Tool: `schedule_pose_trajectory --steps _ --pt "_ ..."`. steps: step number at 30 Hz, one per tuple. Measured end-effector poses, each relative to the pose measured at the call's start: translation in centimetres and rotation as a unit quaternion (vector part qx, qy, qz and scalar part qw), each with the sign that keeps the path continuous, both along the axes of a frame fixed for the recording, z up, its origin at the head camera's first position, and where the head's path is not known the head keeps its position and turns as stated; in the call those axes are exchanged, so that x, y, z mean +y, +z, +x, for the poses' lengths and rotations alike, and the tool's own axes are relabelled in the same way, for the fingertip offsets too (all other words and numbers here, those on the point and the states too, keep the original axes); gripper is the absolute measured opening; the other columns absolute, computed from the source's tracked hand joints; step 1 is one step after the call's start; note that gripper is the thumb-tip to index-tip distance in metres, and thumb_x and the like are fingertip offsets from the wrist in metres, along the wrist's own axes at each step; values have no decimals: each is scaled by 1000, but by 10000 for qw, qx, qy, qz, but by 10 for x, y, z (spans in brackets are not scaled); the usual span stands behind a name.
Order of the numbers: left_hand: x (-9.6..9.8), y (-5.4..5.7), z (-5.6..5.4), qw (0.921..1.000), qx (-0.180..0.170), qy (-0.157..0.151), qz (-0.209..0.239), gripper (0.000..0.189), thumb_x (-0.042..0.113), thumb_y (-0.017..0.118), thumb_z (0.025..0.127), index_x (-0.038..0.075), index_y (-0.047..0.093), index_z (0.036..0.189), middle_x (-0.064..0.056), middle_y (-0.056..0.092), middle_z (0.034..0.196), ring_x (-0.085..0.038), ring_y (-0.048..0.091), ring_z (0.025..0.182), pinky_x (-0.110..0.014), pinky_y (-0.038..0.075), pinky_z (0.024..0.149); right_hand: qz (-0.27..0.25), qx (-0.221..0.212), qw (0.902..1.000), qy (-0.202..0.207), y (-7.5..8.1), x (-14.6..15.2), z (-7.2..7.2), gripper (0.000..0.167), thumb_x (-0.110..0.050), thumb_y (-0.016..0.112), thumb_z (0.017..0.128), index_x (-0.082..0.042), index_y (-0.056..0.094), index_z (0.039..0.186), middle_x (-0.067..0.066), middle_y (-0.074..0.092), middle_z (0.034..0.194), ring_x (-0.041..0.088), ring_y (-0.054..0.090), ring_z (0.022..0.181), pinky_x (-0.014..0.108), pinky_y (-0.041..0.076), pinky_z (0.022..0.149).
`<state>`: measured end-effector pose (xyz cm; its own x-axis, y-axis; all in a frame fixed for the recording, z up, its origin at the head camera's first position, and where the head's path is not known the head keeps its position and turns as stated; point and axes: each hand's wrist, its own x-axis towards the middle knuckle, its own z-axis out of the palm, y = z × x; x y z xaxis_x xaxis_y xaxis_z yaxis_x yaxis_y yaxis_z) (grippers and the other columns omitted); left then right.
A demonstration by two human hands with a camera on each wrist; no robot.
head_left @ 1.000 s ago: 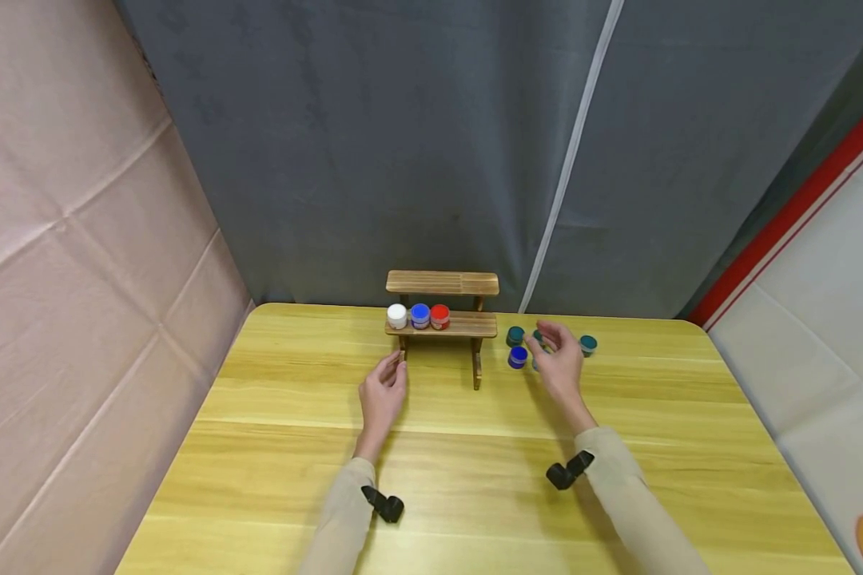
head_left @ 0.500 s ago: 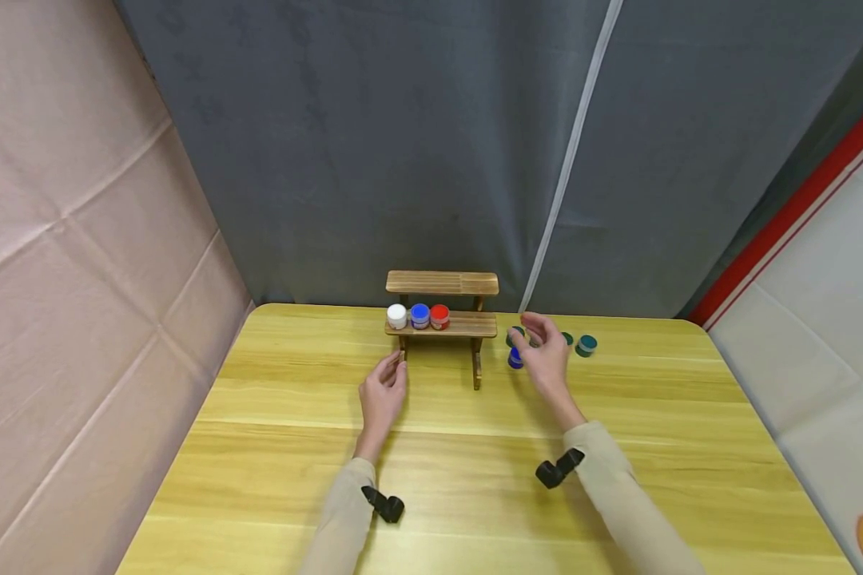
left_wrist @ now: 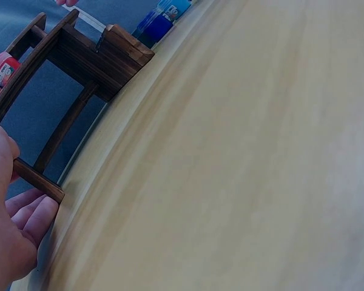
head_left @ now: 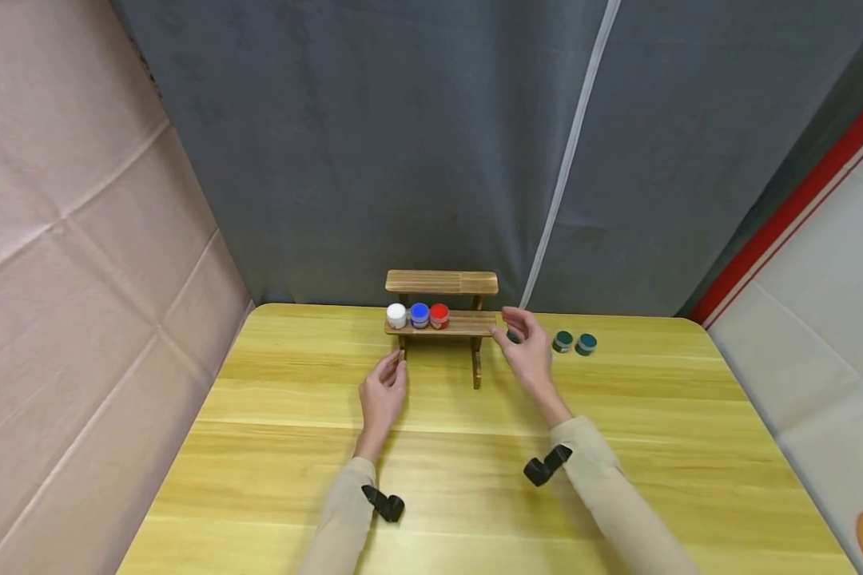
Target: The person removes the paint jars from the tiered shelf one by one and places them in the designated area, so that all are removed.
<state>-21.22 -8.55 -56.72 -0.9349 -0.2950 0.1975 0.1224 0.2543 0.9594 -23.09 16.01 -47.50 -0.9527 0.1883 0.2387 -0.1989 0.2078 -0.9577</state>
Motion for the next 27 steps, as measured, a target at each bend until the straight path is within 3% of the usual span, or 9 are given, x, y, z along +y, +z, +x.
schedule_pose_trajectory --steps 7,16,27 --pt "0 1 0 10000 47 15 -15 30 9 71 100 5 74 130 -24 75 123 -40 76 112 -34 67 92 110 -184 9995 238 2 -11 -2 50 -7 77 96 7 58 140 26 62 142 39 60 136 44 52 122" --pt "1 1 0 9999 103 17 89 30 7 71 99 5 74 129 -25 76 122 -40 77 110 -32 67 90 30 -56 9982 591 7 -28 -4 52 -1 77 95 10 56 141 32 59 143 42 58 136 50 49 123" --pt "1 0 0 9999 39 -42 136 32 8 71 100 5 73 131 -24 75 123 -40 76 113 -32 66 92 264 -181 9964 791 11 -49 -8 51 -5 78 95 5 58 142 27 62 144 39 59 137 48 50 123"
